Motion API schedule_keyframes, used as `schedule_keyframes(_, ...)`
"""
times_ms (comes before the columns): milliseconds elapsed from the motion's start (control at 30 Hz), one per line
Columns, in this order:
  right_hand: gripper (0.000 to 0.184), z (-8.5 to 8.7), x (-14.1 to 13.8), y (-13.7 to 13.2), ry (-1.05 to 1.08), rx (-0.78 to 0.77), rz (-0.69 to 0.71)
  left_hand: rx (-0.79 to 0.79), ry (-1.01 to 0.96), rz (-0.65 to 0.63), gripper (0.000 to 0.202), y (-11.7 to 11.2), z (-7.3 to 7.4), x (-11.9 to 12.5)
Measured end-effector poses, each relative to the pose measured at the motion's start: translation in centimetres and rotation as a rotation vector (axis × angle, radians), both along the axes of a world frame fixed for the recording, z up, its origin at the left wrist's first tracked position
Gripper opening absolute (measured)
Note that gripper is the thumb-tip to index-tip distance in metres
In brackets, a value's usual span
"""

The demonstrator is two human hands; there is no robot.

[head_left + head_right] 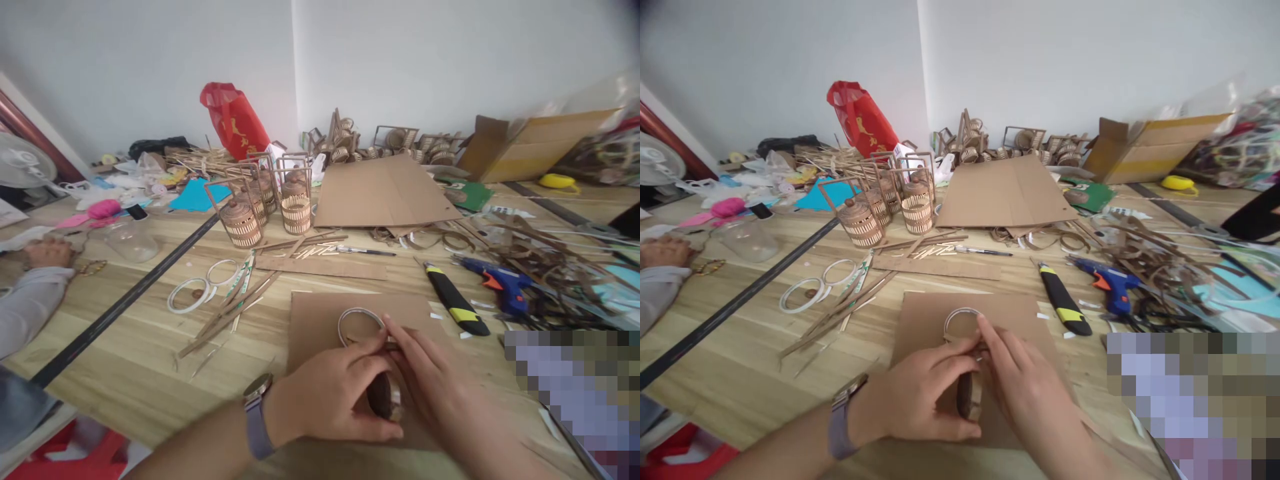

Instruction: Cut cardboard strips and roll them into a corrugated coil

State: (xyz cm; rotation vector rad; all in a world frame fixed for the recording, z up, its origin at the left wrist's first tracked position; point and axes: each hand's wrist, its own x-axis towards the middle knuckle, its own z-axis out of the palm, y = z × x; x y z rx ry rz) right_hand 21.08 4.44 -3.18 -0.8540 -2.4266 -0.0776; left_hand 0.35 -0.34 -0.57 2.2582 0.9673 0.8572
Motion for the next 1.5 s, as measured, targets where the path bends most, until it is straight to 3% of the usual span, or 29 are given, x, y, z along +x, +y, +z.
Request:
schedule_keyframes(67, 0.054, -0.5, -0.3, -0.4, 0.022, -0.063, -0.003, -0.095, -0.110, -0.036, 0.055, 0.1, 0.2, 0.0)
schedule_keyframes(133, 0.052, 0.0, -0.3, -0.6, 0.057, -0.117, -0.004, -0.197, -0.236, -0.025, 0.052, 0.2, 0.4, -0.2)
schedule_keyframes(333, 0.027, 3.5, 0.6, -0.1, 0.225, -0.171, -0.010, -0.573, -0.676, 0.018, 0.045, 0.5, 0.7, -1.1)
schedule_keyframes(533, 0.015, 4.3, 0.1, -0.9, 0.301, -0.123, -0.004, -0.831, -0.670, -0.012, 0.039, 0.3, 0.0, -0.8)
schedule_keyframes(633, 0.018, 4.4, -0.2, -1.4, 0.304, -0.087, 0.013, -0.918, -0.775, -0.012, 0.034, 0.1, -0.7, -0.6)
schedule_keyframes(800, 0.024, 4.2, -0.2, -2.1, 0.272, -0.103, 0.081, -0.889, -0.727, 0.022, 0.029, 0.0, -1.0, -0.3)
schedule_keyframes(1133, 0.024, 2.7, -0.5, -2.6, 0.243, -0.160, 0.037, -0.805, -0.487, 0.101, 0.026, -0.3, 1.2, 0.2)
schedule_keyframes(1500, 0.026, 3.4, -1.0, -2.7, 0.225, -0.040, 0.038, -0.779, -0.465, 0.102, 0.025, -0.4, 1.5, 0.4)
